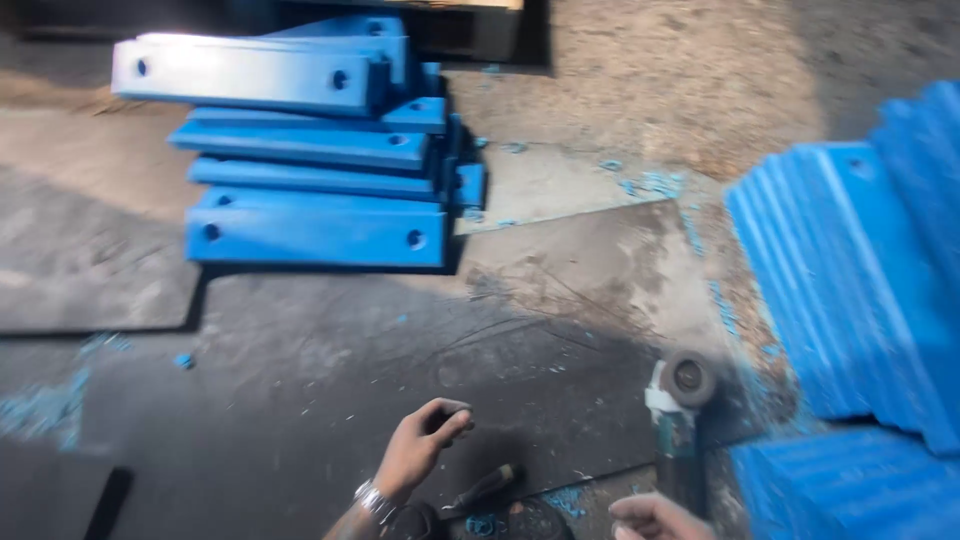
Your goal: Grinding and deburring the edges of blue plastic industrial blocks using an angle grinder and a manual deburring tool.
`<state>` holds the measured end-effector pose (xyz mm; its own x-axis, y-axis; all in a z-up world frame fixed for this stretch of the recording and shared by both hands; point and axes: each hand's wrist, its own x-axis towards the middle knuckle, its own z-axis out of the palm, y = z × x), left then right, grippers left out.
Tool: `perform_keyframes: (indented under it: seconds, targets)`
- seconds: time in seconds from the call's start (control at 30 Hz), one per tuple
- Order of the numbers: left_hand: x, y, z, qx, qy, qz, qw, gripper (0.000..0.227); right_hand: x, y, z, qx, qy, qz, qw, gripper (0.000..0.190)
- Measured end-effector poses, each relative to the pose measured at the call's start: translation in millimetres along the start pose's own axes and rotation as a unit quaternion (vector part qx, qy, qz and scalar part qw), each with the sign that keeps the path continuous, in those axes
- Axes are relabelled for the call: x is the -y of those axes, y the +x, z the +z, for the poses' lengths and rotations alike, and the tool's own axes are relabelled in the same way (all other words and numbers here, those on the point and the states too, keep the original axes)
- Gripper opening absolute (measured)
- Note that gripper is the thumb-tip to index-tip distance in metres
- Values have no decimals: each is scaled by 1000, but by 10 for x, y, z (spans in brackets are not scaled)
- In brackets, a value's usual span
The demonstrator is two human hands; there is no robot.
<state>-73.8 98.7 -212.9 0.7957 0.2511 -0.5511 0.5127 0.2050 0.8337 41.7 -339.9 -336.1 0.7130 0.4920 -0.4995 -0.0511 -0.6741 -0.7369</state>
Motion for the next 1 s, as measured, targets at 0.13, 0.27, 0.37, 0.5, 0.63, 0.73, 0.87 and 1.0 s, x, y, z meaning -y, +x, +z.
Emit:
perform_keyframes:
  seconds: [0.13, 0.27, 0.37, 0.5, 0.63, 0.73, 0.87, 1.0]
  targets:
    - [193, 21, 18, -30, 37, -28, 998, 38, 2462, -834, -1268, -106, -98, 39, 989, 40]
    - [528, 163, -99, -60, 34, -67, 995, 39, 2959, -701, -2209, -171, -283, 94, 939, 50]
    - [609, 226, -23, -64, 39, -113, 991, 38, 2212, -104, -2966, -163, -433, 174, 869, 72]
    - [567, 243, 188, 5, 10, -77, 997, 38, 1228, 526, -3551, -184, -399, 273, 856, 88]
    - [430, 269, 318, 33, 104, -73, 991, 36, 663, 792, -3704, -284, -334, 366, 821, 120]
    - [668, 381, 294, 14, 118, -96, 988, 37, 410, 837, -3729, -323, -321, 378, 806, 134]
    - [1071, 609, 285, -47, 134, -111, 984, 41, 320, 792, -3769, -286, -377, 389, 790, 133]
    - [1129, 620, 284, -32, 139, -119, 983, 43, 260, 867, -3779, -297, -380, 334, 810, 139]
